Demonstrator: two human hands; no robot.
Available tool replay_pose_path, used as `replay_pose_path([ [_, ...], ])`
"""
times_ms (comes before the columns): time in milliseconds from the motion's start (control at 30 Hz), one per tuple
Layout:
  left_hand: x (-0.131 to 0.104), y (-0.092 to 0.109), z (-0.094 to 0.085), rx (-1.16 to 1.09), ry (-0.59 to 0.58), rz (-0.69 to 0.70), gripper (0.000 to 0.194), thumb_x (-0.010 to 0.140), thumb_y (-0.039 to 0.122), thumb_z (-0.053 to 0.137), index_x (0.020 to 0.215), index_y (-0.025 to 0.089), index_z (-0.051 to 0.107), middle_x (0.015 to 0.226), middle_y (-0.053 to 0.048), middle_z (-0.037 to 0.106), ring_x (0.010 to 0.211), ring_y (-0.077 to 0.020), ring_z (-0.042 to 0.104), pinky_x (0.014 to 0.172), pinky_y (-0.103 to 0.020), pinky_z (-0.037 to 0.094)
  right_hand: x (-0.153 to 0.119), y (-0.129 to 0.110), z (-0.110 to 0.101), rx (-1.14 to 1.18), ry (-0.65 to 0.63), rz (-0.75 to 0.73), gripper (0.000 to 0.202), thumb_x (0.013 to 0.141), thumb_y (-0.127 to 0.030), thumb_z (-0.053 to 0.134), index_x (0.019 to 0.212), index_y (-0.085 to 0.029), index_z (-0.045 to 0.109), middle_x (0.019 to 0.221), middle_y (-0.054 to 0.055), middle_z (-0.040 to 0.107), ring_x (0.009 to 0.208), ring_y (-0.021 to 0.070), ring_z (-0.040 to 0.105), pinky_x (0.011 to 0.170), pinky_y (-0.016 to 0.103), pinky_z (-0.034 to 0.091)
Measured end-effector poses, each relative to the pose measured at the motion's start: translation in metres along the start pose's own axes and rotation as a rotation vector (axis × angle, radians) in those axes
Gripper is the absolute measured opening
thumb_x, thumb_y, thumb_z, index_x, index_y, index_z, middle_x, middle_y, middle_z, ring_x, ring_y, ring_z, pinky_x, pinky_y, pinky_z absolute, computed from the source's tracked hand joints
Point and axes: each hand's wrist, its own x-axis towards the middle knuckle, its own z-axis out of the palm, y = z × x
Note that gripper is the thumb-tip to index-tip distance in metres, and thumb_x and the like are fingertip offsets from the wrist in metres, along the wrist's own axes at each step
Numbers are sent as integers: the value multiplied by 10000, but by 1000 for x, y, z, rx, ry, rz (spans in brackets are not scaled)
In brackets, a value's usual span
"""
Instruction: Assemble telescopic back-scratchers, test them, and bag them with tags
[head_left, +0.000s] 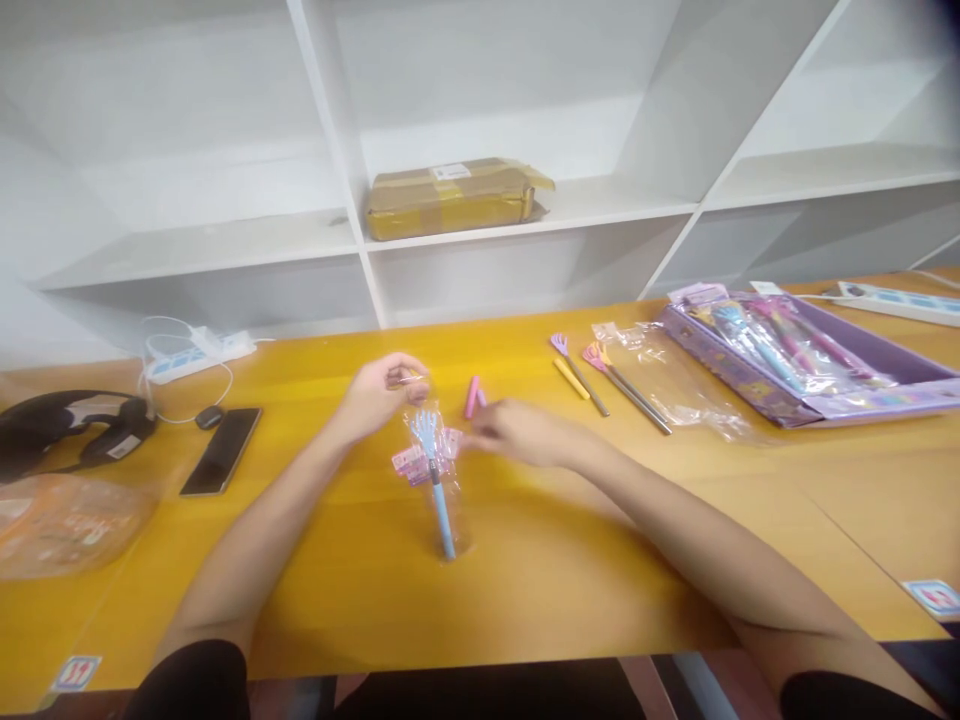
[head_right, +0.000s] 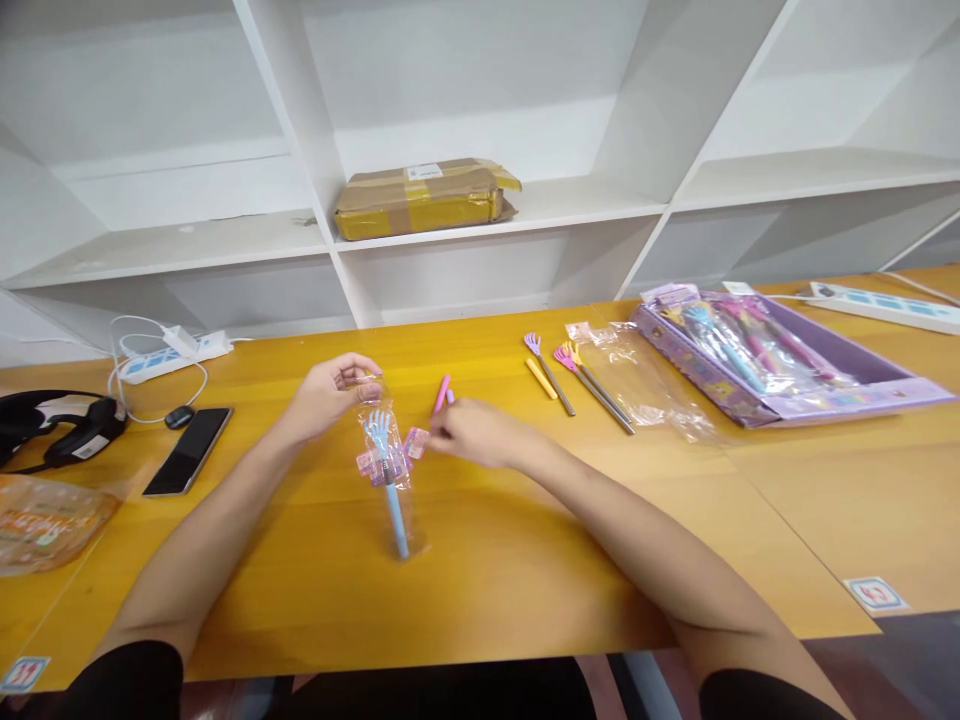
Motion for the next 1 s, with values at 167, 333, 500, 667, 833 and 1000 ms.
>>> replay_pose_path([
  [167,-6,4,11,-25,-25,-20,309,783,383,875,954,175,723,757,-10,720,737,-178,732,736,-317,580,11,19,-7,-302,-19,508,579,1041,-678,520,883,-176,760,914,141,776,733,210,677,671,308,403],
  [333,-8,0,16,-20,-45,9,304,832,422,843,968,170,744,822,-34,747,754,-166,722,733,-309,576,16,38,3,-385,-87,556,451,1062,-529,522,1026,-148,761,979,175,783,806,248,722,674,321,419],
  [500,-6,-9,17,-22,-51,16,301,858,443,833,963,170,761,895,-60,770,810,-173,730,761,-313,584,13,39,6,-442,-85,533,419,1063,-469,520,1026,-124,754,1013,215,772,849,301,741,707,359,471],
  [667,-8,-8,20,-57,-87,-10,341,882,488,810,925,155,748,854,-57,766,786,-182,740,790,-340,615,15,31,30,-428,2,80,330,1090,-345,506,1332,-187,666,1455,176,642,1111,270,725,895,363,533],
  [833,-11,-1,23,-20,-91,-31,397,912,552,755,877,158,717,779,-38,745,722,-170,722,742,-313,602,17,29,51,-314,-117,-219,284,1118,-276,486,1319,-209,675,1349,112,691,1101,223,726,938,342,552],
  [1000,-13,2,26,-16,-96,-64,434,903,593,740,823,169,695,737,-26,718,701,-170,715,723,-300,588,15,22,44,-336,-148,-133,263,1085,-272,568,1302,-167,672,1306,150,670,990,215,721,876,320,543],
])
